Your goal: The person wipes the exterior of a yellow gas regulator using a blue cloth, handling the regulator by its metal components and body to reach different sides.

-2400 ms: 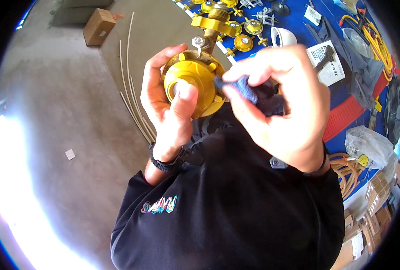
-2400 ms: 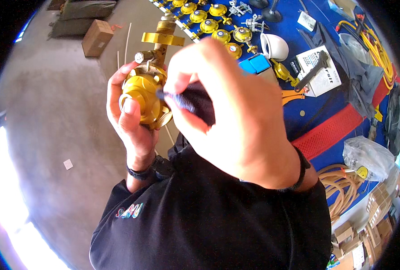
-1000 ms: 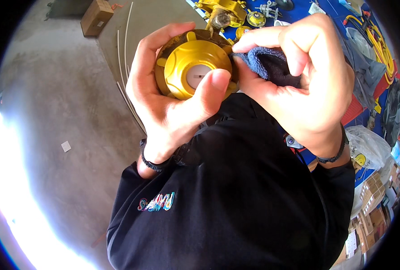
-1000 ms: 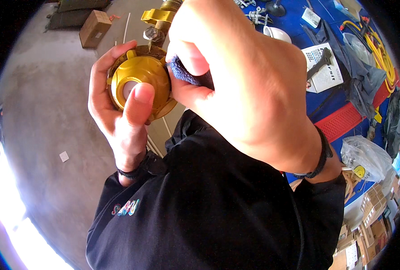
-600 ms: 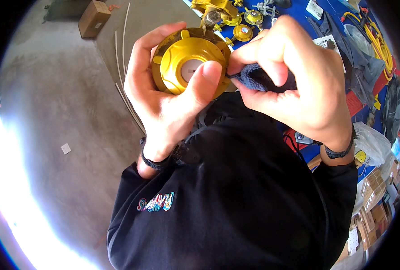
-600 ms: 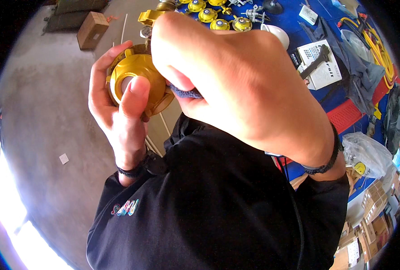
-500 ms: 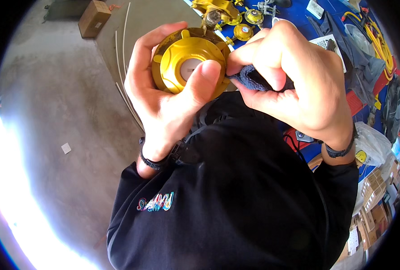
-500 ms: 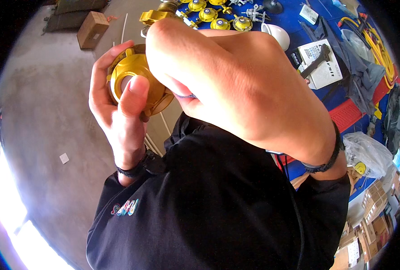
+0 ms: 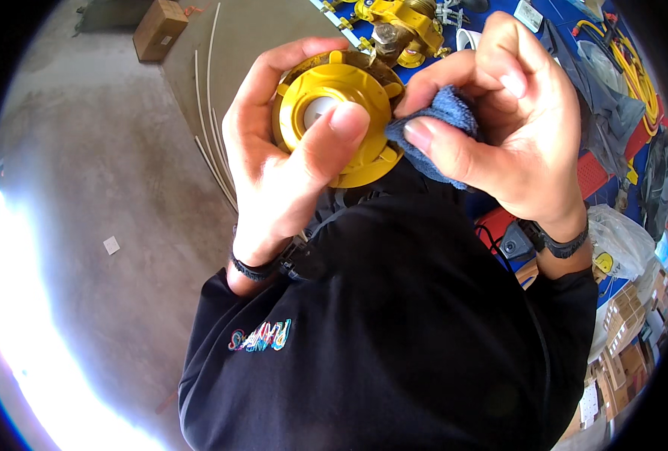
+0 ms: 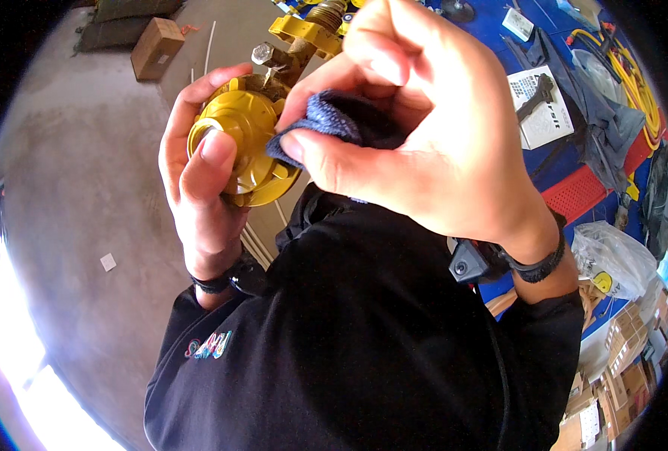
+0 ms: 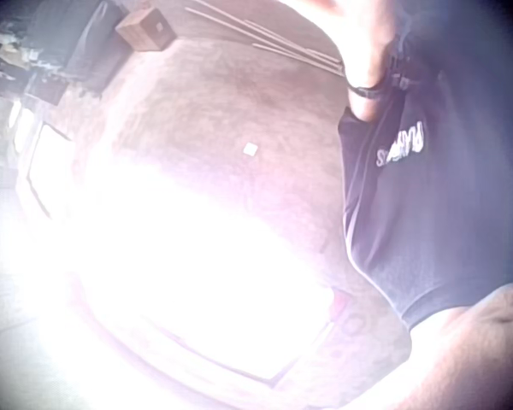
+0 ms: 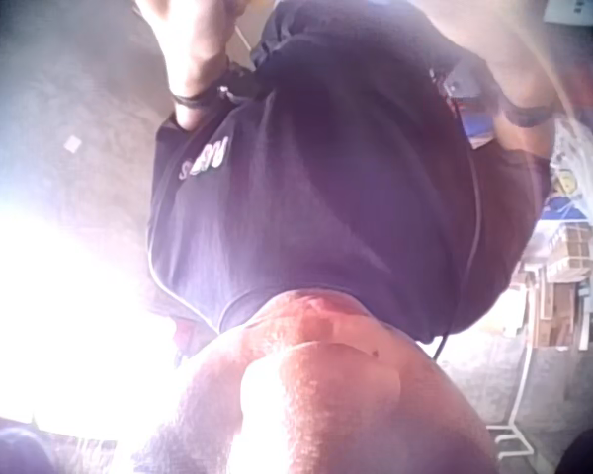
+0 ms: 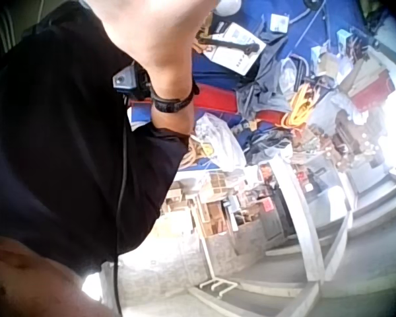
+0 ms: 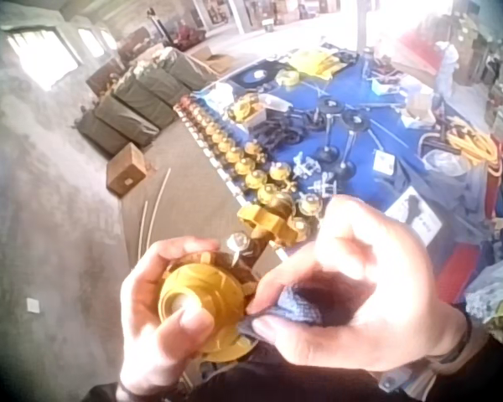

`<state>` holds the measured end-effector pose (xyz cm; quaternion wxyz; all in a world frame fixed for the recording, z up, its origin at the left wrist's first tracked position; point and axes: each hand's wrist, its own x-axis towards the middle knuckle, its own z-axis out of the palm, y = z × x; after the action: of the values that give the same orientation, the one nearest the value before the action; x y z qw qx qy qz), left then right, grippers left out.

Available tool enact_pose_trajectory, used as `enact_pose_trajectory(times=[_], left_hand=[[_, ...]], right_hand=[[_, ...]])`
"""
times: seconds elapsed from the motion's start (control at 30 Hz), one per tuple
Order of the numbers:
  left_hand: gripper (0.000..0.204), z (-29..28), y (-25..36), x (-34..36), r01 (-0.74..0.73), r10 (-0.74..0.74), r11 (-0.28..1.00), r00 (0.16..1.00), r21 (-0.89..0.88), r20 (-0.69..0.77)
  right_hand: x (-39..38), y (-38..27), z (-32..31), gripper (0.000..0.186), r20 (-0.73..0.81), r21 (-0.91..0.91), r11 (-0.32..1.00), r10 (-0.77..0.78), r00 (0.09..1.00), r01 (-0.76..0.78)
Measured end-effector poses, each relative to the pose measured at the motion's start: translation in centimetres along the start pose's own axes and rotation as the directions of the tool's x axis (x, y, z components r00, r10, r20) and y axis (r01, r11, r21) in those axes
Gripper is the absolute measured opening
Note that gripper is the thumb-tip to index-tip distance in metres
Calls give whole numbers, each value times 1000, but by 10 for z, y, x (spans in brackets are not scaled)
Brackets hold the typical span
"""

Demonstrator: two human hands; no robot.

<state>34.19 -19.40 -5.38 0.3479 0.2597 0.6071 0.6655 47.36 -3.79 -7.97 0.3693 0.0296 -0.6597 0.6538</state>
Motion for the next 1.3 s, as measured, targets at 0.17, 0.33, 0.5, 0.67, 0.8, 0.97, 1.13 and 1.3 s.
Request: enact_pose_trajectory(times=[0.17,0.33,0.5,0.67,0.8,0.97,1.13,1.3], left_hand=[[63,1,6,-1,-46,42,981,999,189,27],[67,1,4,-1,-129,117,957,991,260,60],[69,3,0,1,-202,187,930,979,307,79],[67,2,3,-1,-216,214,929,976,299,40],[67,5,-1,-3,-246,260,918,966,310,-4],[69,7,-6,-4,-349,394,848,919,399,-34],[71,3,-11,-3,-361,401,833,916,419,-7],[72,1,-5,-5,-268,289,901,957,340,-10]], right_hand=[[0,-27,2,50,-7,-301,953,36,999,-37],[0,-42,-5,55,240,-486,871,50,969,75],[2,-52,3,55,293,-673,713,14,956,195],[0,-50,16,54,189,-754,636,-31,981,166],[-2,-44,25,54,35,-752,655,-69,997,72],[2,-33,24,52,-21,-602,798,-45,999,23],[7,-44,17,51,145,-681,725,-7,989,105],[3,-47,16,52,196,-724,670,-27,980,164]])
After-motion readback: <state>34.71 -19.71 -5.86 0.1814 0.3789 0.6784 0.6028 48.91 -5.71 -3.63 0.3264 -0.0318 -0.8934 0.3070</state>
